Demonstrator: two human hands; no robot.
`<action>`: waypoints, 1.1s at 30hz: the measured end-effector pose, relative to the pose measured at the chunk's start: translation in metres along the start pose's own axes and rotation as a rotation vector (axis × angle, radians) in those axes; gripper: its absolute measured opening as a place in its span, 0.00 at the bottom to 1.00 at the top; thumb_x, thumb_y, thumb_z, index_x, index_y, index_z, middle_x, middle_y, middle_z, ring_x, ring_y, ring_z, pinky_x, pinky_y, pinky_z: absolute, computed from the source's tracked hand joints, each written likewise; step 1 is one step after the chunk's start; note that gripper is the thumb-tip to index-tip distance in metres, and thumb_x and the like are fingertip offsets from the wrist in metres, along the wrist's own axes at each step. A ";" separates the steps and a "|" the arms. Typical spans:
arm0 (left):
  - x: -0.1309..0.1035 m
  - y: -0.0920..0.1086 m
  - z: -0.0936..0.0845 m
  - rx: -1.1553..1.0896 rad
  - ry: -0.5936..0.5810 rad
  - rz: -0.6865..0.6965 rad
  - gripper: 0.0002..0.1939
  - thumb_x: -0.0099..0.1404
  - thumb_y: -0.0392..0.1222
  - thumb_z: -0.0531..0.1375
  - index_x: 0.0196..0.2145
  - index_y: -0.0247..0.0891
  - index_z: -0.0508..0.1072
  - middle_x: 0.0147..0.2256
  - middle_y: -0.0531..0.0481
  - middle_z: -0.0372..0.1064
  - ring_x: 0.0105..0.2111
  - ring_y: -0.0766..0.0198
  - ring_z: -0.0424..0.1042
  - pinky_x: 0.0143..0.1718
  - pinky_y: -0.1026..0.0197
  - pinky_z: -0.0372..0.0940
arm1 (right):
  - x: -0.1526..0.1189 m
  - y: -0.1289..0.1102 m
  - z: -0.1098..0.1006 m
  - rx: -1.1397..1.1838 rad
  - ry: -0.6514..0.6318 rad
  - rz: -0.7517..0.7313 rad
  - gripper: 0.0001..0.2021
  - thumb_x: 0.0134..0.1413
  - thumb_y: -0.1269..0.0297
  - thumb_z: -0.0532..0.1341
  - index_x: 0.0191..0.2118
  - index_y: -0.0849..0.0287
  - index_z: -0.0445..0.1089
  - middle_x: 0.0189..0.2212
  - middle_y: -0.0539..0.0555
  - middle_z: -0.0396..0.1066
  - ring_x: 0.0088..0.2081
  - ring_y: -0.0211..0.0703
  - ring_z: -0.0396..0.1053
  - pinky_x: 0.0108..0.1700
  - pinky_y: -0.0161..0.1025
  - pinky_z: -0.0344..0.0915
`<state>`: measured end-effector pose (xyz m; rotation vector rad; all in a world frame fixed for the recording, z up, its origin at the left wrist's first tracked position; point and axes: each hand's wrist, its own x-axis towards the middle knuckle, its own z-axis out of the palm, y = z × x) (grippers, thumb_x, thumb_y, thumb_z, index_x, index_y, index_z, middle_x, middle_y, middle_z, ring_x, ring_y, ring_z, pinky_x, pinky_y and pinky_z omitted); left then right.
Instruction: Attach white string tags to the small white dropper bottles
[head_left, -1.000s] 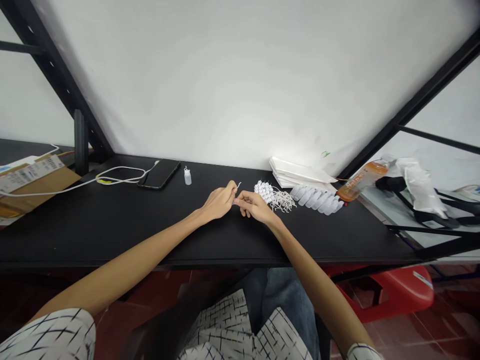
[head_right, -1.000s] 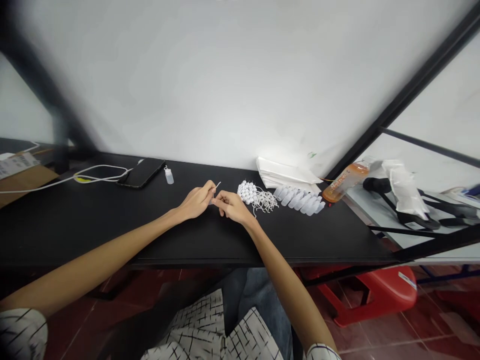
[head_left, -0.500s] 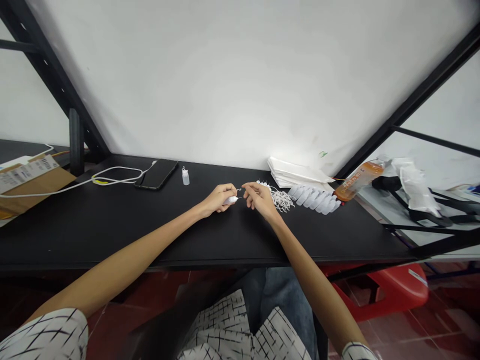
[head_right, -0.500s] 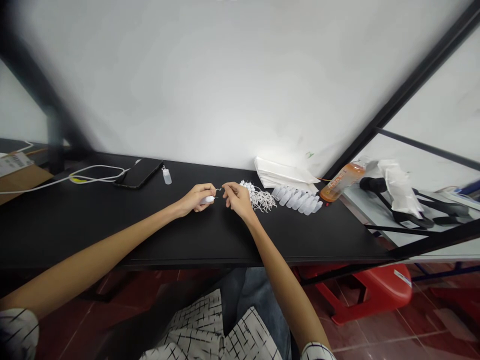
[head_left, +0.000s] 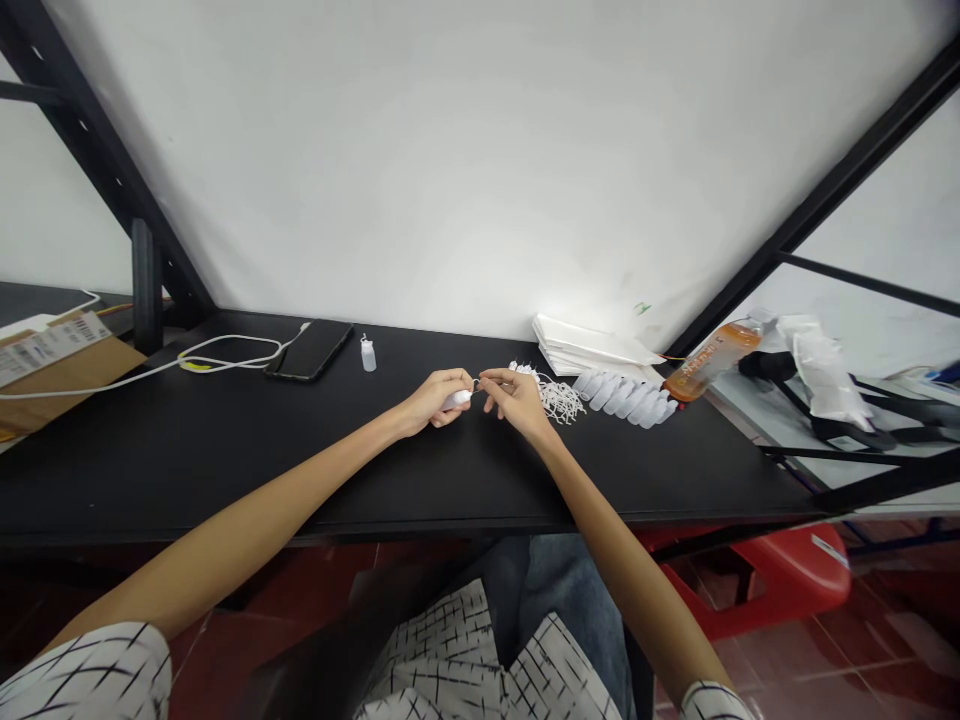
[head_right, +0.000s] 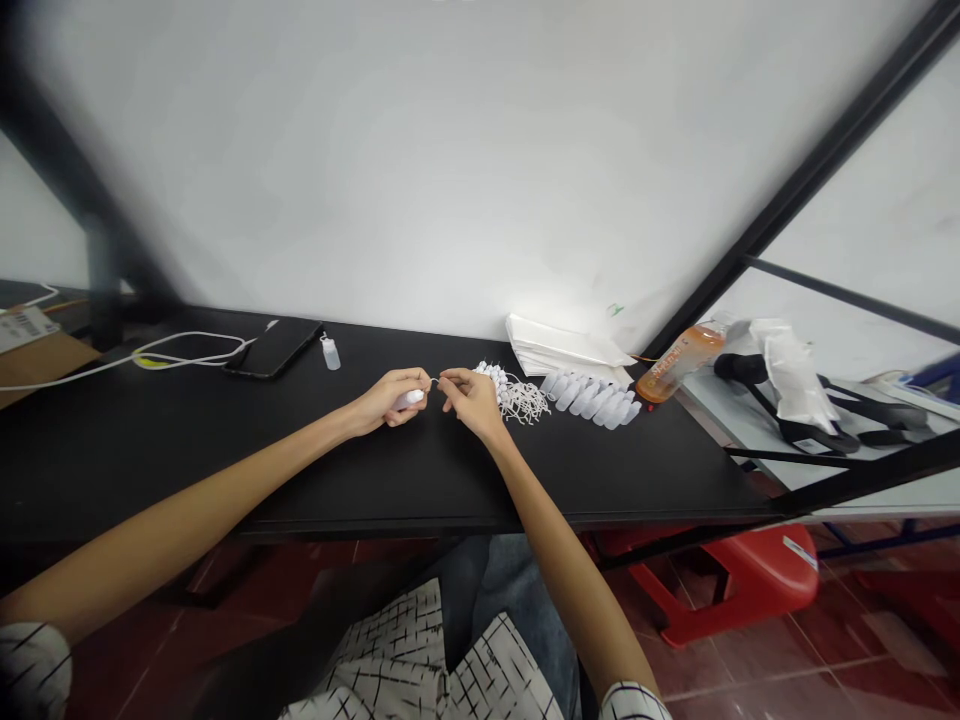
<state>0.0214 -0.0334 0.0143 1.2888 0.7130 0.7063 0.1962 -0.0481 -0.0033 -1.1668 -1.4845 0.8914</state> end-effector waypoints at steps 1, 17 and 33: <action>0.000 0.000 0.000 -0.001 -0.003 -0.002 0.04 0.62 0.38 0.54 0.29 0.38 0.61 0.18 0.57 0.59 0.09 0.77 0.46 0.11 0.72 0.37 | 0.000 0.000 0.000 0.003 -0.009 0.001 0.17 0.48 0.54 0.63 0.37 0.64 0.72 0.32 0.57 0.75 0.20 0.35 0.68 0.15 0.30 0.57; 0.002 -0.003 0.001 0.083 -0.037 -0.063 0.11 0.65 0.46 0.55 0.30 0.36 0.66 0.20 0.55 0.59 0.12 0.77 0.48 0.13 0.71 0.37 | 0.001 -0.009 -0.003 0.212 0.035 0.033 0.14 0.38 0.58 0.71 0.31 0.62 0.75 0.24 0.51 0.71 0.21 0.35 0.65 0.16 0.30 0.58; 0.005 -0.006 -0.005 -0.021 0.084 0.057 0.09 0.58 0.42 0.60 0.27 0.33 0.68 0.21 0.55 0.58 0.13 0.78 0.49 0.14 0.70 0.38 | -0.001 -0.004 -0.003 0.041 -0.035 -0.140 0.14 0.44 0.53 0.69 0.32 0.60 0.78 0.25 0.53 0.71 0.21 0.35 0.66 0.16 0.31 0.58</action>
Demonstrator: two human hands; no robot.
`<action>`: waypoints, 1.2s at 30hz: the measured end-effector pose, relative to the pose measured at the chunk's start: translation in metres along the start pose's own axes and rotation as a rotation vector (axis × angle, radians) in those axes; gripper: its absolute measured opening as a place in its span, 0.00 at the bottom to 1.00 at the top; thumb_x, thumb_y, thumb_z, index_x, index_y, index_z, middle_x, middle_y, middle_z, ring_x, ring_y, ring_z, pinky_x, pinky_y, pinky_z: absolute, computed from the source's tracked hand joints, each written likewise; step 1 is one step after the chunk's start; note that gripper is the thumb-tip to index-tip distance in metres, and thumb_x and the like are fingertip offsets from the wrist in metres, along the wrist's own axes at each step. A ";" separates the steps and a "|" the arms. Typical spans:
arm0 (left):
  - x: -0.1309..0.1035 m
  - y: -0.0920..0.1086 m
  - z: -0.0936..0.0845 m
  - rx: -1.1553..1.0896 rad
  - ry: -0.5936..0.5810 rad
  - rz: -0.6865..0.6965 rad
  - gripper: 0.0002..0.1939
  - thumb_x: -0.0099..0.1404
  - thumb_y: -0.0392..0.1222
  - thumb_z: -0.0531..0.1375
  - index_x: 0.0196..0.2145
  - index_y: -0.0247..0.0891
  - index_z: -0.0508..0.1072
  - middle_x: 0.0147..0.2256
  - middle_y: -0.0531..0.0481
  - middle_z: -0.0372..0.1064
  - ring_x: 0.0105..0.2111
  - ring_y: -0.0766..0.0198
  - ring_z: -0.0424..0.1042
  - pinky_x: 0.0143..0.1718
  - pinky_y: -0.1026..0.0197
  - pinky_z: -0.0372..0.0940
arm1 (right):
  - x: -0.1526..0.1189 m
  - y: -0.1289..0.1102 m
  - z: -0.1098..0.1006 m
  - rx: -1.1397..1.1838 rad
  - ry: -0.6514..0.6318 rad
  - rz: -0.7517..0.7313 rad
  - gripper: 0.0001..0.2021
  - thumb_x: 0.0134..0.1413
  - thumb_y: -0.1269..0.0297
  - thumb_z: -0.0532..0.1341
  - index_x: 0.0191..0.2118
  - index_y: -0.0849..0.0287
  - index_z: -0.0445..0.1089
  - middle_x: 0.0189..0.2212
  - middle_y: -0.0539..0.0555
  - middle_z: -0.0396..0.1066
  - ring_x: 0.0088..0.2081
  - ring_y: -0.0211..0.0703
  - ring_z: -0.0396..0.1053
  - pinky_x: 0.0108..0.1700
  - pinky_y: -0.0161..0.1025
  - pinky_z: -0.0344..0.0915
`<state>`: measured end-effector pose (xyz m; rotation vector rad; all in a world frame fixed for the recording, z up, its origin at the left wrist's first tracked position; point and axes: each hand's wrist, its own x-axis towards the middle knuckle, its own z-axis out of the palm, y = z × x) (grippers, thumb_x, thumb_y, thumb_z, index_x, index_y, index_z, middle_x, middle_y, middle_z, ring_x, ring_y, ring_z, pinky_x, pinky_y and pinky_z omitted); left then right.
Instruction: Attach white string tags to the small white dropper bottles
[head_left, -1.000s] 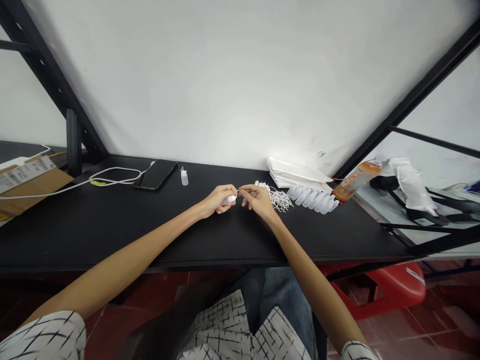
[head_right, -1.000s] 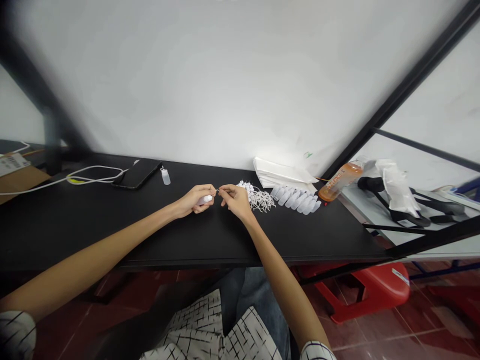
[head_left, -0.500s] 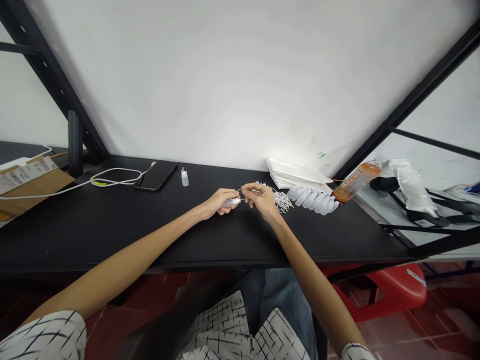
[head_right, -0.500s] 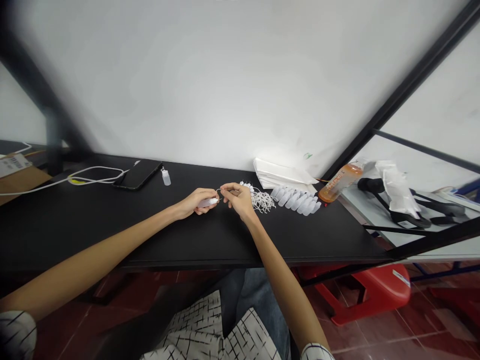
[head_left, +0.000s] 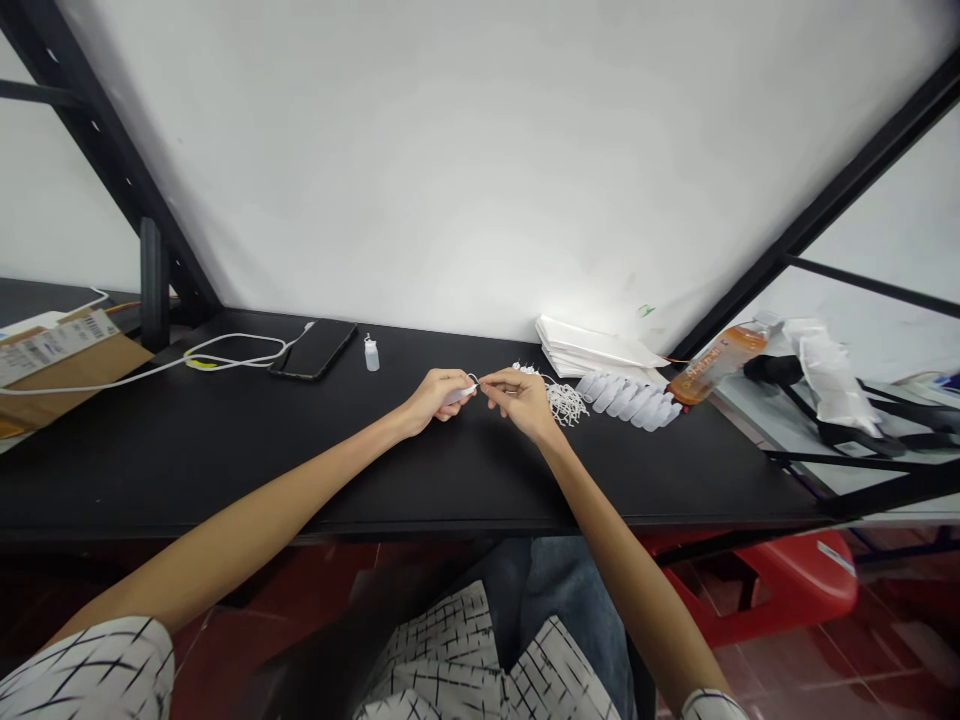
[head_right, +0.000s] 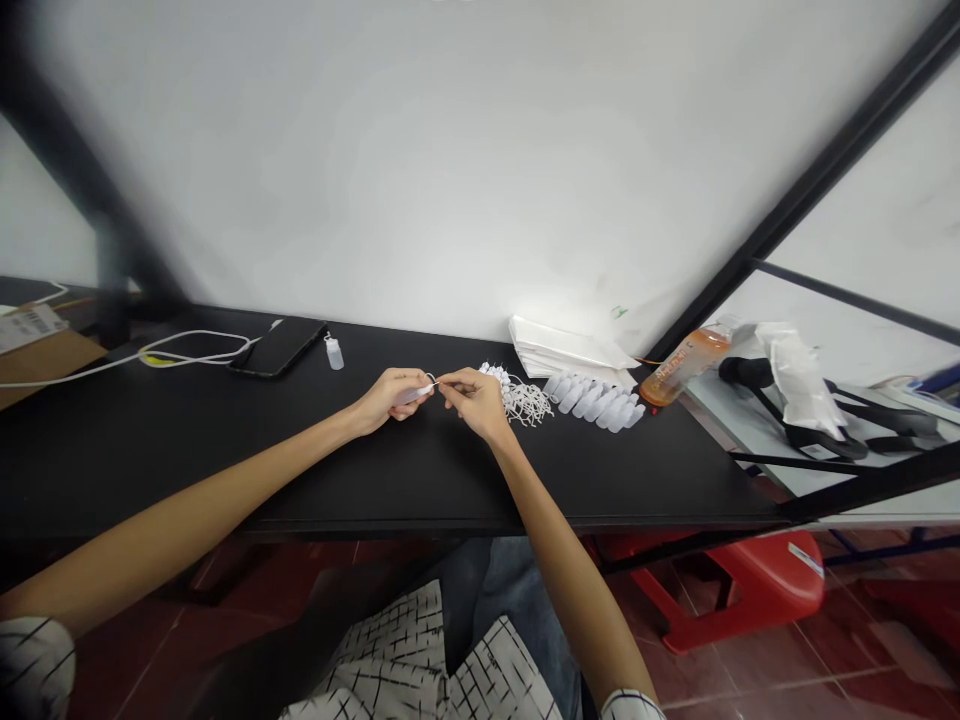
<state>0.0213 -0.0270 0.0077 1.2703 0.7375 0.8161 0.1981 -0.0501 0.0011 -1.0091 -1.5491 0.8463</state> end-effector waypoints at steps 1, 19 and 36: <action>0.000 0.000 0.000 0.005 0.006 -0.002 0.09 0.58 0.42 0.60 0.27 0.33 0.68 0.21 0.55 0.58 0.13 0.78 0.49 0.14 0.70 0.38 | 0.000 0.000 0.000 -0.005 -0.003 -0.005 0.14 0.44 0.53 0.69 0.32 0.60 0.79 0.26 0.53 0.70 0.21 0.35 0.66 0.16 0.31 0.58; 0.000 0.000 0.001 0.026 0.023 -0.021 0.09 0.59 0.41 0.60 0.26 0.33 0.68 0.20 0.55 0.58 0.12 0.78 0.49 0.13 0.71 0.39 | 0.000 0.000 0.000 -0.024 0.001 -0.004 0.15 0.45 0.51 0.68 0.32 0.60 0.78 0.28 0.54 0.71 0.22 0.36 0.67 0.17 0.32 0.57; 0.000 0.001 -0.001 0.108 0.008 -0.009 0.13 0.60 0.46 0.62 0.27 0.33 0.68 0.21 0.56 0.57 0.13 0.79 0.50 0.14 0.71 0.39 | -0.001 0.005 0.000 -0.120 0.032 -0.073 0.10 0.48 0.57 0.66 0.32 0.58 0.78 0.31 0.54 0.72 0.22 0.35 0.68 0.21 0.34 0.61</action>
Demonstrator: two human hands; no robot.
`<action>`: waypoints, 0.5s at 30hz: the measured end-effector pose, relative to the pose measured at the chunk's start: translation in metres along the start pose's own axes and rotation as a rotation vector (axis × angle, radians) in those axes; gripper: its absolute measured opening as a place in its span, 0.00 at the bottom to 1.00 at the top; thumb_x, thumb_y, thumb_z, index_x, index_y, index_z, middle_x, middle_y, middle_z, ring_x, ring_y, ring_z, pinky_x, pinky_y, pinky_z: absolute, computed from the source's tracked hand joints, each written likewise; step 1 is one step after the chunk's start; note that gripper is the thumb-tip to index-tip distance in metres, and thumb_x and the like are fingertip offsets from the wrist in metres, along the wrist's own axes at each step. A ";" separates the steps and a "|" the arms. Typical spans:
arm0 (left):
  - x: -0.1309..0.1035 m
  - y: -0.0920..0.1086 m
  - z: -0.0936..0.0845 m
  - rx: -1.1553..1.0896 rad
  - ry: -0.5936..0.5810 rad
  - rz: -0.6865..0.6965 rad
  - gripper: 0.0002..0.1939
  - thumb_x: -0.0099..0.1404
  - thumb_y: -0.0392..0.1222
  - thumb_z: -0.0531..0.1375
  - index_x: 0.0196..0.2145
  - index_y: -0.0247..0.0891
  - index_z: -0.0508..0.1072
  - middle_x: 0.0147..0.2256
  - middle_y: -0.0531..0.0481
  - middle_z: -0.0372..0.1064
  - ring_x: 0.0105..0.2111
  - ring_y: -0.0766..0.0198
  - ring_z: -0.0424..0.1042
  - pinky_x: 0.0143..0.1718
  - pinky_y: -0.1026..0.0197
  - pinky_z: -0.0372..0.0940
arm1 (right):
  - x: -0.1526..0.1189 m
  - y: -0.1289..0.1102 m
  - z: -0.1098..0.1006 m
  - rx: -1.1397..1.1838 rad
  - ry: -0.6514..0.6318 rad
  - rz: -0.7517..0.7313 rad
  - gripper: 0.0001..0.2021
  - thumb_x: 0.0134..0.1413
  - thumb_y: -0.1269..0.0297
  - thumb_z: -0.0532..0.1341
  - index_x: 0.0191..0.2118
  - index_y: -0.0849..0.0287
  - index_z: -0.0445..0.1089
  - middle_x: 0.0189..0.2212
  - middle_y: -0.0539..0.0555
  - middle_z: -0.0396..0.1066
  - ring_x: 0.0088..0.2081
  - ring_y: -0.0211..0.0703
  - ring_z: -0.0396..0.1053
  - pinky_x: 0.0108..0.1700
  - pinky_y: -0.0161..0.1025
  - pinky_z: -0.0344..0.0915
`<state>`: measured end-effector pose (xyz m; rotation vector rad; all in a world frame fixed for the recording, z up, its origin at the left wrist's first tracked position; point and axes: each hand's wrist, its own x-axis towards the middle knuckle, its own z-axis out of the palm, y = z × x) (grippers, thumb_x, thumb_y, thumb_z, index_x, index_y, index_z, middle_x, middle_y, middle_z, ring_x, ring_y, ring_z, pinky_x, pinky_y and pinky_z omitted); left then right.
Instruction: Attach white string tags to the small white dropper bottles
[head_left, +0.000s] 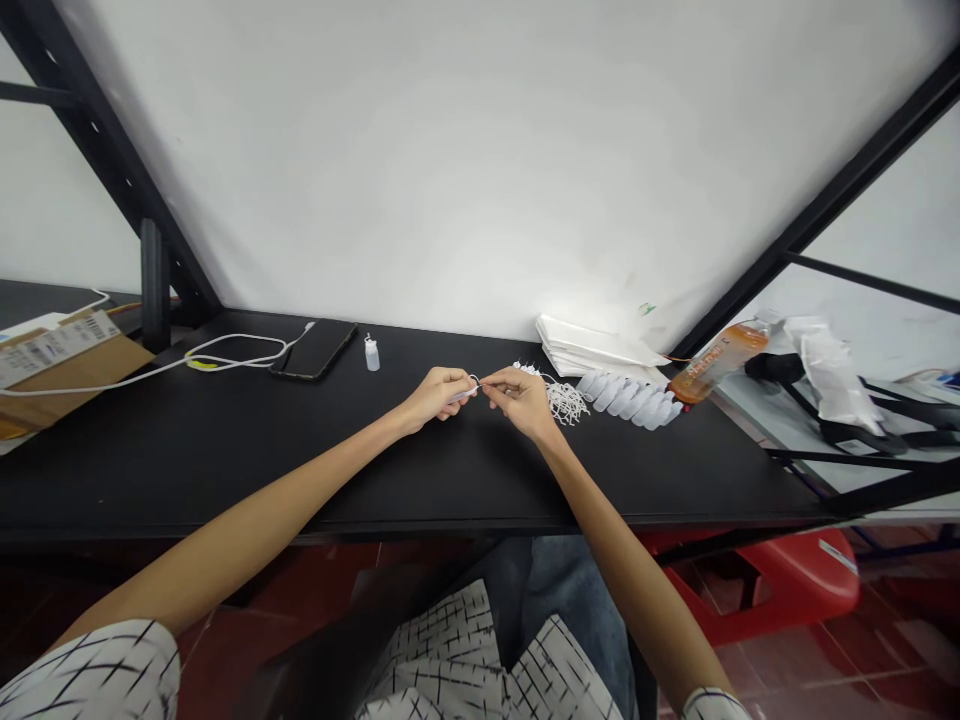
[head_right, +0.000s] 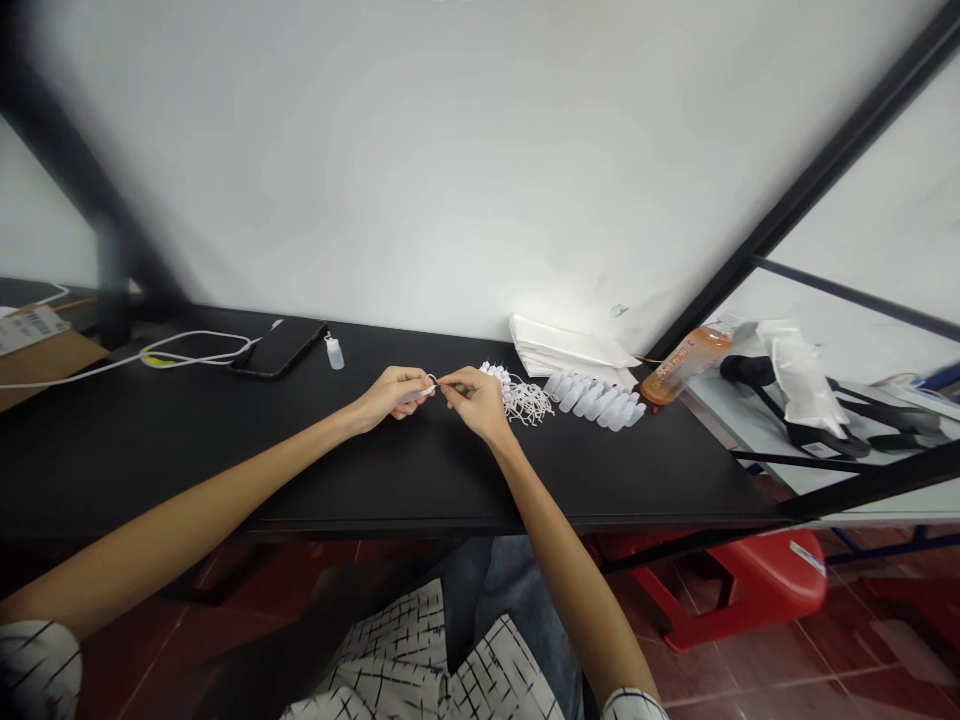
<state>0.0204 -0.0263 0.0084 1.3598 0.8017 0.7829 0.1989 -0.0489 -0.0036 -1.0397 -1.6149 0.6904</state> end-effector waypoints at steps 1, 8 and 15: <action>0.000 -0.001 -0.001 0.023 -0.001 0.010 0.13 0.60 0.46 0.62 0.27 0.33 0.68 0.21 0.56 0.57 0.14 0.79 0.50 0.14 0.71 0.40 | 0.000 0.001 0.000 -0.013 0.000 -0.012 0.09 0.48 0.58 0.66 0.32 0.58 0.78 0.31 0.54 0.72 0.22 0.35 0.68 0.21 0.34 0.61; 0.001 -0.002 -0.004 0.186 0.020 0.024 0.12 0.61 0.45 0.61 0.28 0.34 0.69 0.22 0.55 0.57 0.14 0.77 0.53 0.14 0.71 0.44 | -0.001 0.005 0.000 -0.164 -0.021 -0.075 0.06 0.50 0.64 0.63 0.31 0.56 0.78 0.30 0.54 0.73 0.24 0.37 0.68 0.25 0.36 0.63; 0.000 -0.002 -0.005 0.229 0.028 0.021 0.11 0.61 0.44 0.61 0.27 0.34 0.69 0.22 0.55 0.57 0.15 0.77 0.53 0.14 0.71 0.44 | -0.001 0.004 0.000 -0.179 -0.031 -0.057 0.06 0.49 0.64 0.63 0.31 0.56 0.78 0.28 0.54 0.73 0.25 0.38 0.68 0.25 0.35 0.63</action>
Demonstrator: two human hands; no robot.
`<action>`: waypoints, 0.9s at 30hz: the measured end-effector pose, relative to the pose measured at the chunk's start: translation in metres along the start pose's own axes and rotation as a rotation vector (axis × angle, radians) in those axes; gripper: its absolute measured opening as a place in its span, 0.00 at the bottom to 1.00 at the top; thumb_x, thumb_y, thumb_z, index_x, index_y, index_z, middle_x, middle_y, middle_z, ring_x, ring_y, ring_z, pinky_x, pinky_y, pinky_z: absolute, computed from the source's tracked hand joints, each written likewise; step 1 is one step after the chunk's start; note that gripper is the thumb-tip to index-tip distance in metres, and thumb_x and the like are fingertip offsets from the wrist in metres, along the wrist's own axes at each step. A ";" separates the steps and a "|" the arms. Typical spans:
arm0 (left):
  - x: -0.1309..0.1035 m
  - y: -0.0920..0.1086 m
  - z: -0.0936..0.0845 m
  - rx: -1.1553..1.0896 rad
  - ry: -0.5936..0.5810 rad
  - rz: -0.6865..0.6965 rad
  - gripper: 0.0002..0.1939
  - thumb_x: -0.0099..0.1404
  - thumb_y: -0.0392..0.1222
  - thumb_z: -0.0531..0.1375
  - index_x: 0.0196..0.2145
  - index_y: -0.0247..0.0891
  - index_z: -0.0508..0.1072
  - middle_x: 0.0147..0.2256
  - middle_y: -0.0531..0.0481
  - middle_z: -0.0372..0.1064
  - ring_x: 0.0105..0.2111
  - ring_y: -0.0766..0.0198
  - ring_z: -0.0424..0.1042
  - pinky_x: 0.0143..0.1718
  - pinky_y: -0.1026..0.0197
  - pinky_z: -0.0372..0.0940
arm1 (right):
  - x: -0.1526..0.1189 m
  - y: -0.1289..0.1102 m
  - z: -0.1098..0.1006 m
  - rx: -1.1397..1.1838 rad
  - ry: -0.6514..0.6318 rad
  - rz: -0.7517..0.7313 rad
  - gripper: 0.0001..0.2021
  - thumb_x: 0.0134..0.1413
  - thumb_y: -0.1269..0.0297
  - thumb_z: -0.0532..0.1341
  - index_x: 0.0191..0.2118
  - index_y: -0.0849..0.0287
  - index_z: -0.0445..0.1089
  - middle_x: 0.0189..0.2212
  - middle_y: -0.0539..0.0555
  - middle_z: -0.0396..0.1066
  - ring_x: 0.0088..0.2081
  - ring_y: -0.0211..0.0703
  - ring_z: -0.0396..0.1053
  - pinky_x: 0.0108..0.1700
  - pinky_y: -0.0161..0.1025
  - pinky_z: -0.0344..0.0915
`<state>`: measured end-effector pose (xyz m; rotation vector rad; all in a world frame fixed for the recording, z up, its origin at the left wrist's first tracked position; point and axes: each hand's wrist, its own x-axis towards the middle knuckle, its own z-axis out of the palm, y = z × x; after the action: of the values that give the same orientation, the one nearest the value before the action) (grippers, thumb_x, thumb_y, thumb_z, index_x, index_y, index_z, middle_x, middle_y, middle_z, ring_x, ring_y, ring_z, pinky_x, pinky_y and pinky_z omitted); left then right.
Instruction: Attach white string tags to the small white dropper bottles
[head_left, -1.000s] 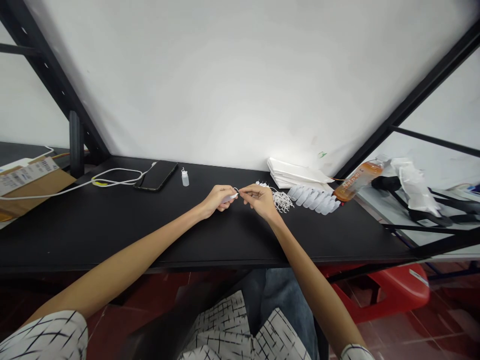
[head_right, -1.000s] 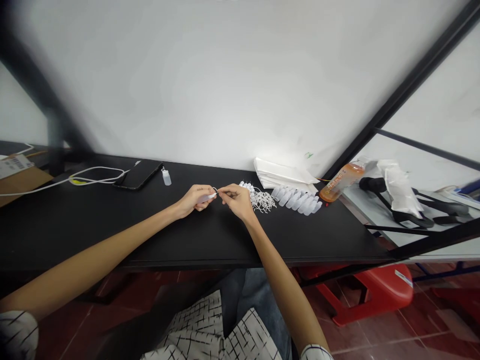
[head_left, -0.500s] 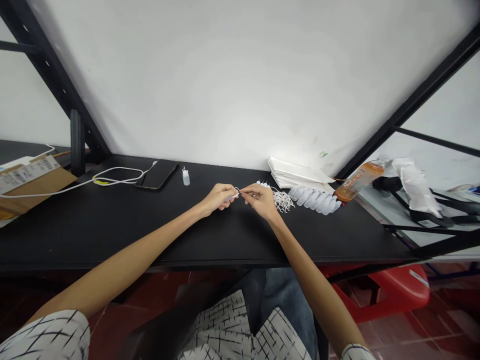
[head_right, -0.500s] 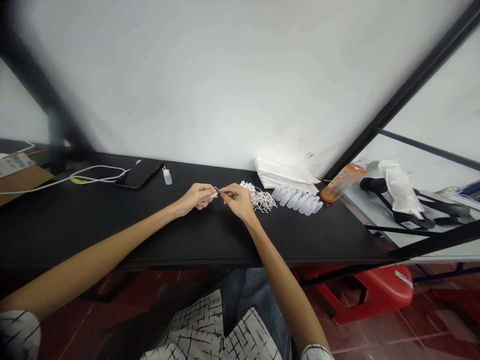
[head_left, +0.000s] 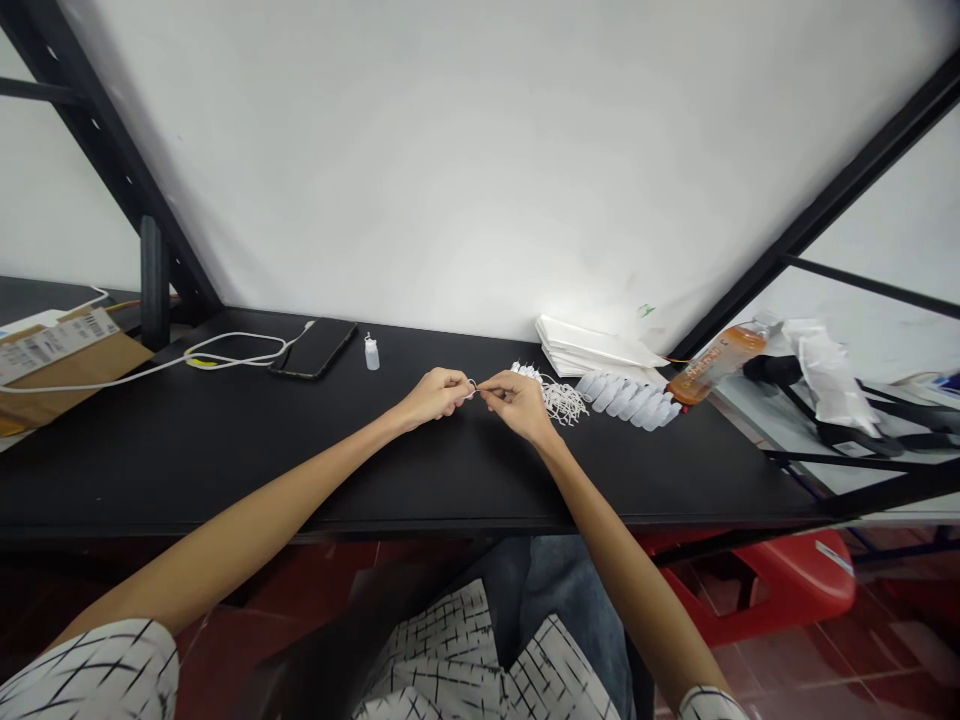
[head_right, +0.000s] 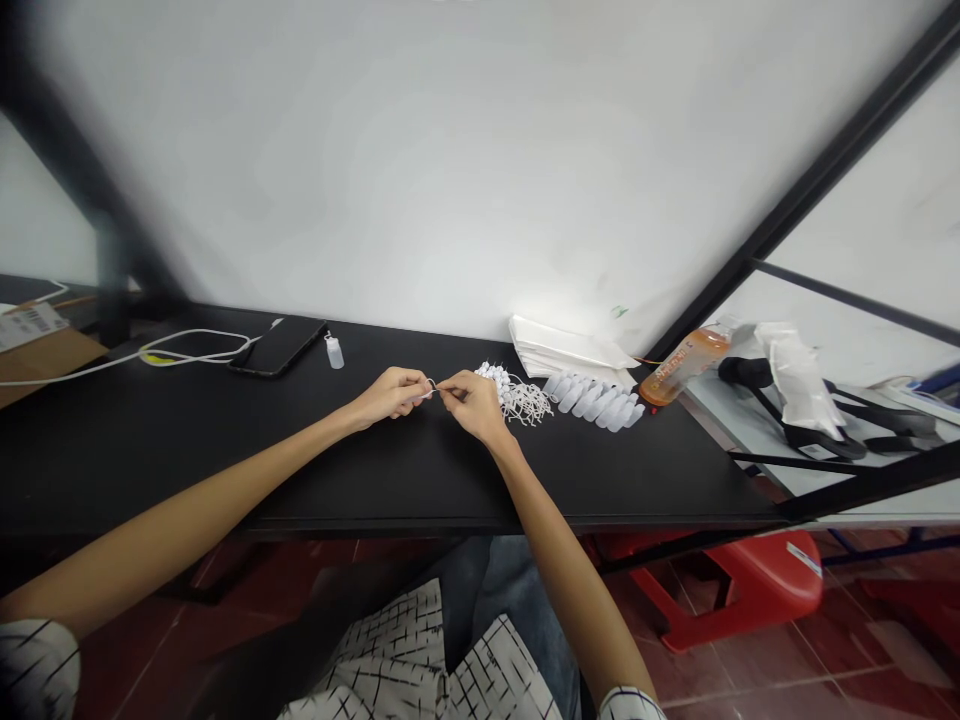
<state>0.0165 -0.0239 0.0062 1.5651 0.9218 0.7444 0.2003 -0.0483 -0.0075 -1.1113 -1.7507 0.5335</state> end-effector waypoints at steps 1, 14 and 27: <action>0.000 0.001 0.000 -0.019 0.001 -0.002 0.11 0.60 0.44 0.61 0.27 0.34 0.68 0.21 0.56 0.57 0.15 0.77 0.53 0.14 0.71 0.43 | 0.000 -0.001 0.000 0.030 -0.002 0.020 0.07 0.49 0.62 0.64 0.31 0.57 0.78 0.27 0.53 0.73 0.24 0.38 0.68 0.24 0.35 0.63; -0.001 0.005 0.000 -0.197 -0.056 -0.005 0.11 0.59 0.45 0.62 0.26 0.33 0.69 0.21 0.55 0.57 0.14 0.78 0.49 0.15 0.70 0.38 | 0.005 -0.015 -0.009 0.501 0.057 0.329 0.12 0.39 0.59 0.70 0.29 0.62 0.76 0.25 0.54 0.74 0.22 0.38 0.69 0.18 0.32 0.60; -0.003 0.007 -0.002 -0.170 -0.064 0.032 0.12 0.60 0.45 0.61 0.25 0.34 0.67 0.21 0.55 0.57 0.15 0.78 0.50 0.15 0.70 0.40 | 0.004 -0.018 -0.013 0.577 -0.041 0.409 0.14 0.39 0.58 0.71 0.31 0.62 0.76 0.32 0.58 0.78 0.26 0.38 0.71 0.21 0.31 0.59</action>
<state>0.0148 -0.0257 0.0130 1.4484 0.7677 0.7705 0.2033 -0.0553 0.0132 -1.0327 -1.2695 1.2301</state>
